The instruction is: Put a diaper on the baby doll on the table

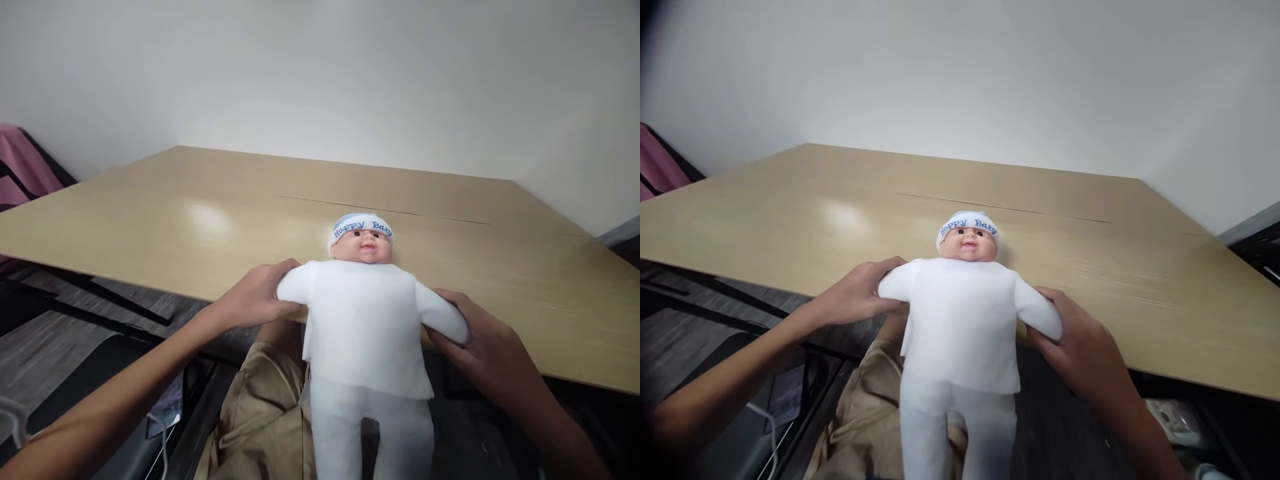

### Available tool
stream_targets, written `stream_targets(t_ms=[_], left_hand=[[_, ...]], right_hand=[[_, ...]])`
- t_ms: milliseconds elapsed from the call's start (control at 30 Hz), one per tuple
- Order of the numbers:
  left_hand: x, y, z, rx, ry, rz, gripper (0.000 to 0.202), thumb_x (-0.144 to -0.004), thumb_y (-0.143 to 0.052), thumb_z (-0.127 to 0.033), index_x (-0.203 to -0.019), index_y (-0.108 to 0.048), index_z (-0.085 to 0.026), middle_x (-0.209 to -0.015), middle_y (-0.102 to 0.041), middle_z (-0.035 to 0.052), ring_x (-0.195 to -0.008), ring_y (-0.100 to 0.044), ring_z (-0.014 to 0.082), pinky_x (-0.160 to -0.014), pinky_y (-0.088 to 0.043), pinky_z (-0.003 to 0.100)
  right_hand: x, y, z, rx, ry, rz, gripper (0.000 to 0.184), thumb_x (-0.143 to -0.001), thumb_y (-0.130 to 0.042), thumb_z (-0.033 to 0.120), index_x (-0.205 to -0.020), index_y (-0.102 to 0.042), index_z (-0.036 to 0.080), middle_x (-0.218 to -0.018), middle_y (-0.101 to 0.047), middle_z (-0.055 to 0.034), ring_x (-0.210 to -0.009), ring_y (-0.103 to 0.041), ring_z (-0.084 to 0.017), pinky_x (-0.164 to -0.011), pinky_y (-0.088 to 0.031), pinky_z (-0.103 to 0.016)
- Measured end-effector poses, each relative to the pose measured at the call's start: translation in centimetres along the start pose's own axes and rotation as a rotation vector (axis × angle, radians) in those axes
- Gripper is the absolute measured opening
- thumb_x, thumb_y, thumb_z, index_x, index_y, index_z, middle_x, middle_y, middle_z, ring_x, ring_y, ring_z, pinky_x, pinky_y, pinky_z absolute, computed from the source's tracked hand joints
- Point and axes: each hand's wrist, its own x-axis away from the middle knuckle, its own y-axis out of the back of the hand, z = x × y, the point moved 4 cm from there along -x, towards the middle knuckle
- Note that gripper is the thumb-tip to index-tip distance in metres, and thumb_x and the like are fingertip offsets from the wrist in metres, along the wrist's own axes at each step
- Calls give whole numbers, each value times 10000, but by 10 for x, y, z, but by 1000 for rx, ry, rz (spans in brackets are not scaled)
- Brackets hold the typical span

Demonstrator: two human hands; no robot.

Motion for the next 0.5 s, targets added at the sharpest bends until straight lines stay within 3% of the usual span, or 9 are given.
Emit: stream_targets(t_ms=[100, 200, 300, 500], left_hand=[[-16, 6, 19, -78, 38, 15, 375, -867, -723, -370, -1219, -695, -243, -1066, -821, 32, -903, -754, 262, -736, -484, 327], [-33, 14, 43, -186, 101, -26, 332, -921, -710, -531, -1088, -671, -246, -992, -806, 43, -860, -741, 279, -694, -443, 333], [-53, 24, 67, -290, 154, -101, 456, -939, -672, -696, -1019, -644, -248, -959, -794, 69, -838, -720, 302, -680, -416, 351], [-109, 42, 105, -323, 190, -269, 623, -849, -722, -800, -1130, -681, -246, -1083, -812, 109, -923, -727, 330, -724, -460, 380]], right_hand=[[-15, -12, -9, -29, -22, 6, 415, -991, -628, 584, -1324, -690, 344, -1208, -850, -55, -968, -814, -374, -718, -559, -424], [-37, -22, -16, -36, -39, -11, 443, -1027, -586, 682, -1286, -709, 345, -1197, -849, -63, -995, -801, -386, -741, -553, -443], [-66, -32, -20, -32, -42, -9, 490, -1033, -566, 735, -1272, -708, 331, -1206, -840, -69, -1034, -786, -393, -777, -549, -455], [-131, -54, -26, -23, -24, 0, 486, -1046, -572, 712, -1230, -694, 280, -1145, -830, -92, -977, -774, -359, -784, -527, -423]])
